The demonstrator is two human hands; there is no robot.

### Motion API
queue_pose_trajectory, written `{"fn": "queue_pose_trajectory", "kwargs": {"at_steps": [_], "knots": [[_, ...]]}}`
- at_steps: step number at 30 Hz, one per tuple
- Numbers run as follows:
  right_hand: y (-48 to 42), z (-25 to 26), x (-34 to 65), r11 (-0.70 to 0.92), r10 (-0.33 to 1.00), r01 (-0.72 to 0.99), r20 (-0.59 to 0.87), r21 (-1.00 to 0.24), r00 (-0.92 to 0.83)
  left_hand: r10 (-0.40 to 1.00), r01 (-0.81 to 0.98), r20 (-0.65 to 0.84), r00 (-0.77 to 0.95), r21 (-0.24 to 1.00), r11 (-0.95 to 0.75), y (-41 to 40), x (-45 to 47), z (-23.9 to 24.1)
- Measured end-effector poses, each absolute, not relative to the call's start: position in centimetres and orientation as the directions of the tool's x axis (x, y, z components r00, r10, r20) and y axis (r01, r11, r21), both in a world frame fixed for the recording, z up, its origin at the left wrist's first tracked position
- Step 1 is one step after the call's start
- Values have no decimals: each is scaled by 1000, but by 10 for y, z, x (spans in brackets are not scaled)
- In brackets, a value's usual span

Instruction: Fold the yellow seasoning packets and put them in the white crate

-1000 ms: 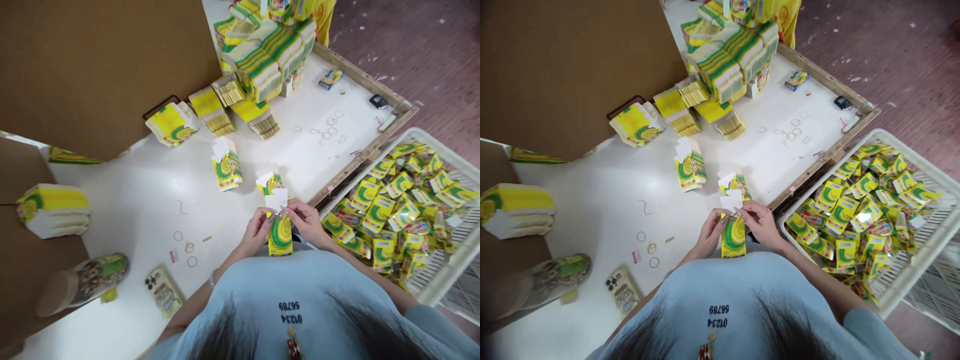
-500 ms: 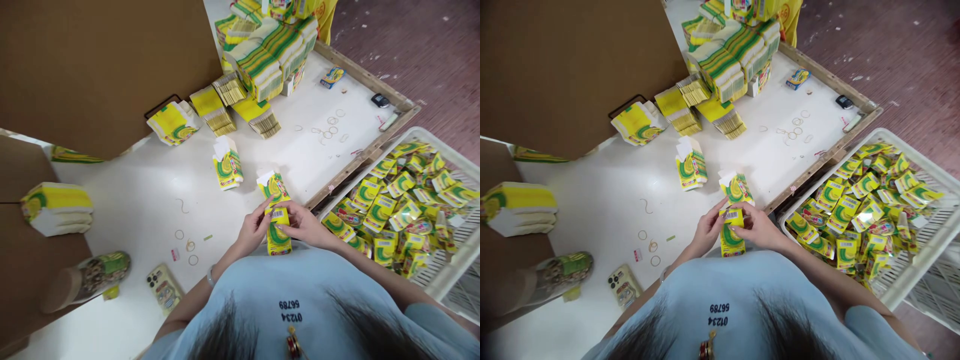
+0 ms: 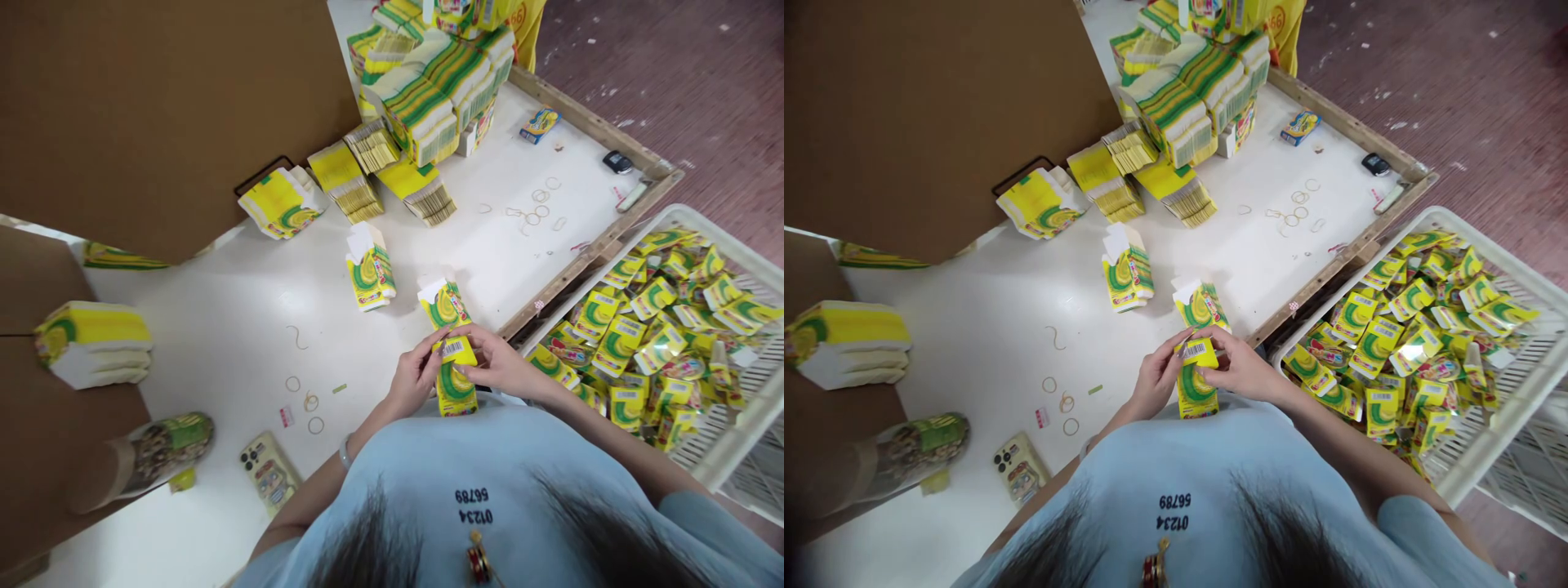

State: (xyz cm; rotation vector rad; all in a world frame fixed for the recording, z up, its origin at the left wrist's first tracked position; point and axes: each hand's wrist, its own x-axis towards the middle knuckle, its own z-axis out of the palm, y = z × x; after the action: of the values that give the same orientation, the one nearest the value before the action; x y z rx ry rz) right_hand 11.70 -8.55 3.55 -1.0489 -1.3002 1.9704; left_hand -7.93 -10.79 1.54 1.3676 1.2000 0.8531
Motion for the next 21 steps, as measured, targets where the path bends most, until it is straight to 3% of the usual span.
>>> {"fn": "queue_pose_trajectory", "kwargs": {"at_steps": [6,13,18,21], "knots": [[-90,34,113,-348,799,73,-336,-935,-498,952,236,-196,236,962,140,-106,-79,18],[-82,28,133,-517,673,-65,-359,-853,-647,937,256,-208,281,957,136,-110,-83,14],[-89,22,118,-509,793,-143,-398,-849,-461,934,321,-51,353,945,-70,-92,-88,9],[-85,17,133,-379,905,-104,-344,-920,-251,940,520,146,307,802,-294,-46,-91,4]]}}
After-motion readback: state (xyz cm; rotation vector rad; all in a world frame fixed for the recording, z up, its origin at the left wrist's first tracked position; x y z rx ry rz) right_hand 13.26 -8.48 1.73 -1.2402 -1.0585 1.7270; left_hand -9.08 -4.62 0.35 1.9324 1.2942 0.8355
